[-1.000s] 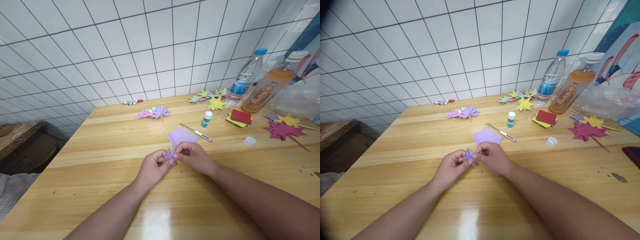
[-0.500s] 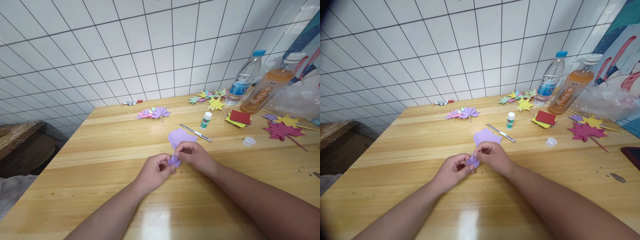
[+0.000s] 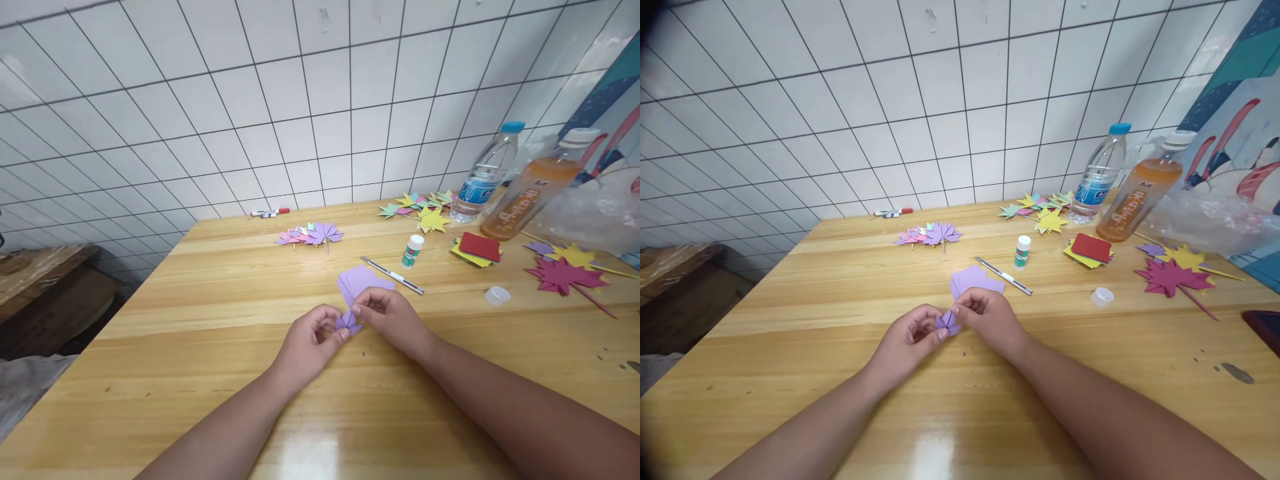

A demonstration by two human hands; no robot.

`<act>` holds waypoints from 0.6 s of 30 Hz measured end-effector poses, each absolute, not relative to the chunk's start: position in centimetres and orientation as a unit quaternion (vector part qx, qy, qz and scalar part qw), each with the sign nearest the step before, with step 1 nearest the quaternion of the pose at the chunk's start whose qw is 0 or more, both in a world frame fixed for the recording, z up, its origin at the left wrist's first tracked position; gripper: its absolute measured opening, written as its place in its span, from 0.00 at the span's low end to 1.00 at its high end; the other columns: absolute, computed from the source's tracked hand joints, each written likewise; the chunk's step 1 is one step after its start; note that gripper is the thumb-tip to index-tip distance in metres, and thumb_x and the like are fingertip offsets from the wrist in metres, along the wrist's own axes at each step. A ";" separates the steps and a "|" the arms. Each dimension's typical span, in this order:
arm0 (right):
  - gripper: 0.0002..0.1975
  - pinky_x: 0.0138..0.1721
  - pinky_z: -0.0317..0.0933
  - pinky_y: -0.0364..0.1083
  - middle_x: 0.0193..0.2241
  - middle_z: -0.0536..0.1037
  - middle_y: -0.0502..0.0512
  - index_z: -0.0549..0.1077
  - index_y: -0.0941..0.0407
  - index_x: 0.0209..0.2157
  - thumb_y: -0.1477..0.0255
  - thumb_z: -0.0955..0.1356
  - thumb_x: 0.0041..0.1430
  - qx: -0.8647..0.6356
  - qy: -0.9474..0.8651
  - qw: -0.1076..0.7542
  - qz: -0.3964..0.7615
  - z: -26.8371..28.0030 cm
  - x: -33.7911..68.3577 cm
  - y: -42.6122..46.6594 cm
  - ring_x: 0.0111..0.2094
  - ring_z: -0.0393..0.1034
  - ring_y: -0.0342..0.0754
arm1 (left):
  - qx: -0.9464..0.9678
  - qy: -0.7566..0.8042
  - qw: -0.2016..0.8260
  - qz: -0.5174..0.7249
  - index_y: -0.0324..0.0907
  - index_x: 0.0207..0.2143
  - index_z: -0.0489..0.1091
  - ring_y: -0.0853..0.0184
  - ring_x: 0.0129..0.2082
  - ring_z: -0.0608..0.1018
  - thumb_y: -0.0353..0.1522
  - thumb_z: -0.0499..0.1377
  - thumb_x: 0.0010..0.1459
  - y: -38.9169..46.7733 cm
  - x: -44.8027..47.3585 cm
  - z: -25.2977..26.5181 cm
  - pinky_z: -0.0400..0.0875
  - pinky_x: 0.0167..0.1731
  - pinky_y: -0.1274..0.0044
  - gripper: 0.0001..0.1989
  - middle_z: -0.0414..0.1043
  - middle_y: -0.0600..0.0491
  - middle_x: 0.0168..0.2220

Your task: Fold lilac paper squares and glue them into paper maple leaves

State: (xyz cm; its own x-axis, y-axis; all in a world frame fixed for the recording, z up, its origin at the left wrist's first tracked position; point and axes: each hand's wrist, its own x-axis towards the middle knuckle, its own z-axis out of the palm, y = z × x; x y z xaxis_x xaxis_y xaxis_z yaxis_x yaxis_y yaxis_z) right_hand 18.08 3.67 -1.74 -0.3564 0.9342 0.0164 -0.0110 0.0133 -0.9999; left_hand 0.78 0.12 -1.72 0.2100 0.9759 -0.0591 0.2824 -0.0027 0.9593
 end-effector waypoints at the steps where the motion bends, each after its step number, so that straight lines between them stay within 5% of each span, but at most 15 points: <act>1: 0.13 0.30 0.61 0.42 0.22 0.72 0.49 0.70 0.58 0.25 0.62 0.70 0.48 -0.397 -0.586 0.415 0.572 -1.8 18.1 3.7 0.26 0.66 0.42 | 0.600 0.516 0.474 0.385 0.40 0.32 0.66 0.70 0.28 0.73 0.33 0.60 0.49 0.2 0.7 -1.8 0.64 0.28 0.81 0.08 0.72 0.53 0.27; 18: 0.11 0.30 0.61 0.43 0.22 0.71 0.48 0.70 0.58 0.25 0.64 0.69 0.49 -0.393 -0.584 0.418 0.574 -1.7 17.9 3.7 0.26 0.66 0.42 | 0.580 0.525 0.448 0.432 0.39 0.26 0.72 0.69 0.26 0.73 0.35 0.62 0.48 0.4 0.3 -1.4 0.67 0.27 0.80 0.07 0.74 0.53 0.25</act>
